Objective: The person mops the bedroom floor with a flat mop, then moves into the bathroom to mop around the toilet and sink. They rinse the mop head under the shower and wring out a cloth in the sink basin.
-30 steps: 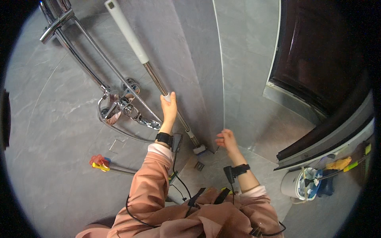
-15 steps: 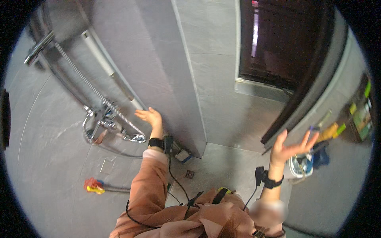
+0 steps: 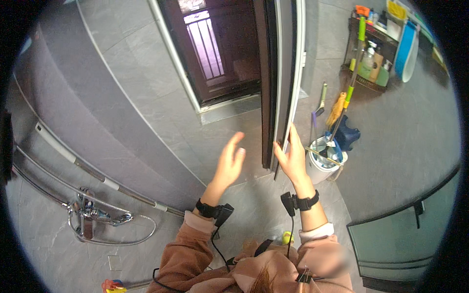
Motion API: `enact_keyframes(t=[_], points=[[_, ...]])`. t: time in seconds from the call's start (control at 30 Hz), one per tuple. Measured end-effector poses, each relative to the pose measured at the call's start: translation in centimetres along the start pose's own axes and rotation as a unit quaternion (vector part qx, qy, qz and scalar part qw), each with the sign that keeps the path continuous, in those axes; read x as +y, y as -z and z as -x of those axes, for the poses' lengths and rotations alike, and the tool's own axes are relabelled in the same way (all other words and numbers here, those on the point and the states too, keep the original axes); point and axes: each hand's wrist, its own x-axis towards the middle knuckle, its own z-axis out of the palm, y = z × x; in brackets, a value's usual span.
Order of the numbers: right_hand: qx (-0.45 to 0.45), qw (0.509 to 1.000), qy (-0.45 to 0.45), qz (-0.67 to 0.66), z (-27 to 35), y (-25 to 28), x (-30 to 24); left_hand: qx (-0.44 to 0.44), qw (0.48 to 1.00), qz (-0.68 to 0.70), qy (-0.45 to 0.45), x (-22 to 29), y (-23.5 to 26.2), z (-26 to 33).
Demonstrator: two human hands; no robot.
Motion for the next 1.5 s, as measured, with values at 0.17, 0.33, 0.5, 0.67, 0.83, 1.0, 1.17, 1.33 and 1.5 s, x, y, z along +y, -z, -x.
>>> enact_keyframes(t=[0.17, 0.33, 0.5, 0.67, 0.83, 1.0, 1.17, 1.33, 1.5], points=[[0.017, 0.99, -0.113, -0.078, 3.1, 8.2, 4.4, -0.174, 0.981, 0.023, -0.085, 4.5, -9.1, -1.9], [0.096, 0.985, -0.097, -0.106, 4.8, 16.6, 10.1, -0.151, 0.973, 0.026, -0.175, 8.6, -20.2, -3.2], [0.178, 0.971, -0.083, -0.136, 4.6, 23.9, 16.9, -0.102, 0.975, 0.017, -0.195, 12.2, -31.4, -4.5], [0.12, 0.972, -0.111, -0.169, 3.0, 30.4, 22.4, -0.055, 0.982, -0.024, -0.179, 13.9, -39.6, -5.3], [0.023, 0.977, -0.144, -0.153, 2.9, 31.1, 22.6, 0.02, 0.989, -0.052, -0.141, 14.1, -42.2, -4.6], [0.04, 0.97, -0.063, -0.232, 3.3, 28.7, 20.7, -0.035, 0.996, -0.069, -0.046, 13.0, -39.3, -3.0], [0.027, 0.967, -0.036, -0.25, 3.3, 27.0, 19.0, -0.051, 0.997, -0.057, -0.025, 12.6, -36.8, -2.5], [0.007, 0.958, -0.041, -0.285, 4.2, 23.7, 17.4, -0.05, 0.997, -0.049, -0.018, 12.2, -33.5, -1.7], [0.026, 0.984, -0.009, -0.176, 5.5, 19.2, 15.0, -0.052, 0.998, -0.038, -0.008, 10.8, -28.6, -0.3]])
